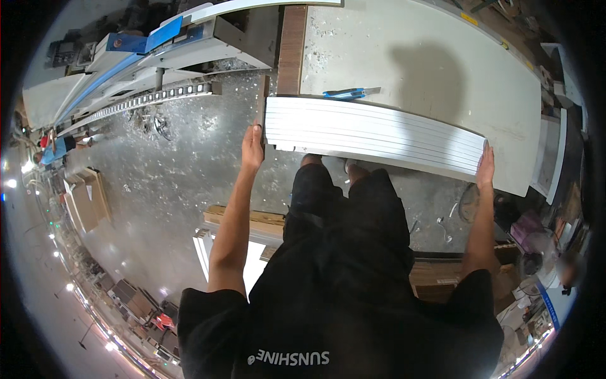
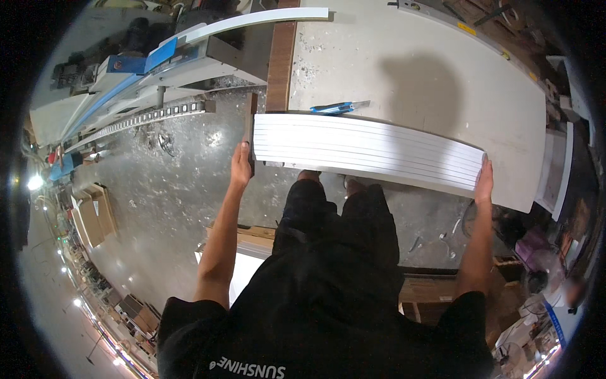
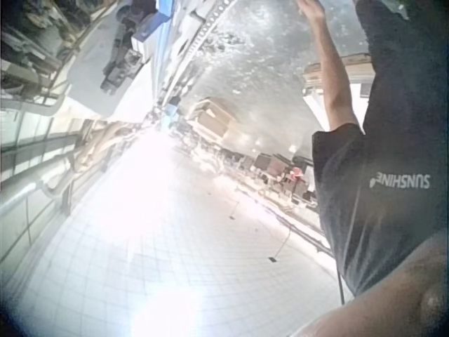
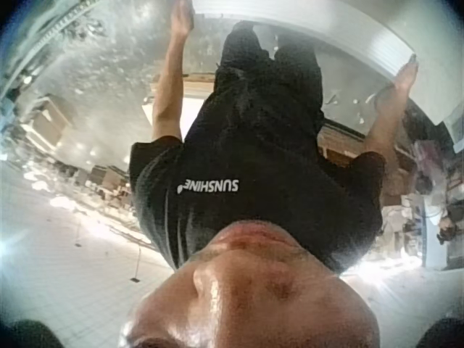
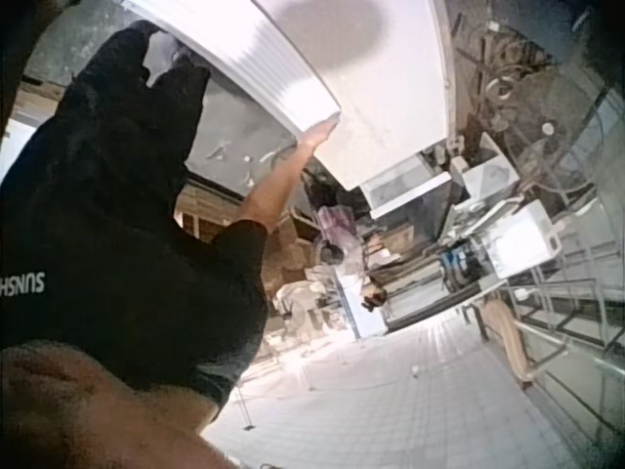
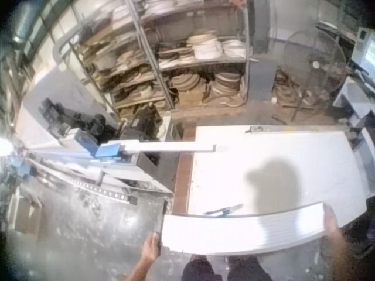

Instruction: The recorder measures and aligns white wooden trim pieces using a measuring tape and a small block of wood in a manufacturing environment.

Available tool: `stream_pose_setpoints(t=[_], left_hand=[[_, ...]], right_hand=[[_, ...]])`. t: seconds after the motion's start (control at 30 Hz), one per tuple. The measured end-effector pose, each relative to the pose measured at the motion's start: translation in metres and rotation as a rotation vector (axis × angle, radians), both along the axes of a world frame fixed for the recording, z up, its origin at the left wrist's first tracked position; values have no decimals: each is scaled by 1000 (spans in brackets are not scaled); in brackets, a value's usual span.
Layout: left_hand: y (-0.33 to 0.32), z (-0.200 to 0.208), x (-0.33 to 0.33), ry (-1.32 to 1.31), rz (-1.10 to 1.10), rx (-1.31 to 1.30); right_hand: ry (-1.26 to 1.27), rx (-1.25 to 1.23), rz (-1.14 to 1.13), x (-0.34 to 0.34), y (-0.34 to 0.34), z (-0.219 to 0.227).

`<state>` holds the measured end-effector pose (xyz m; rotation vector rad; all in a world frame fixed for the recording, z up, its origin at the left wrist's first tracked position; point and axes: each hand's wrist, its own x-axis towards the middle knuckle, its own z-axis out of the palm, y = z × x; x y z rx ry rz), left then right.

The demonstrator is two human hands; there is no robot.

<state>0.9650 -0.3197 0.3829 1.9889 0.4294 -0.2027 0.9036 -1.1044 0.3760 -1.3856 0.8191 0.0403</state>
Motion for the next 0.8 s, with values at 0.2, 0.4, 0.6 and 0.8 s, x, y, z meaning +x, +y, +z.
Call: stream_pose_setpoints(t=[0.2,0.4,0.6,0.8], left_hand=[[1,1,-1,-18,-5,-91],[9,-5,2,64,-11,-72],[-1,-10,8,20,-3,-197],[6,1,1,-21,8,-74]], right_hand=[[1,-91,-27,4,12,-4],[13,-261,104,5,6,-14],[198,-1255,344,9,3,-26],[-395,-1186,723,84,284,36]])
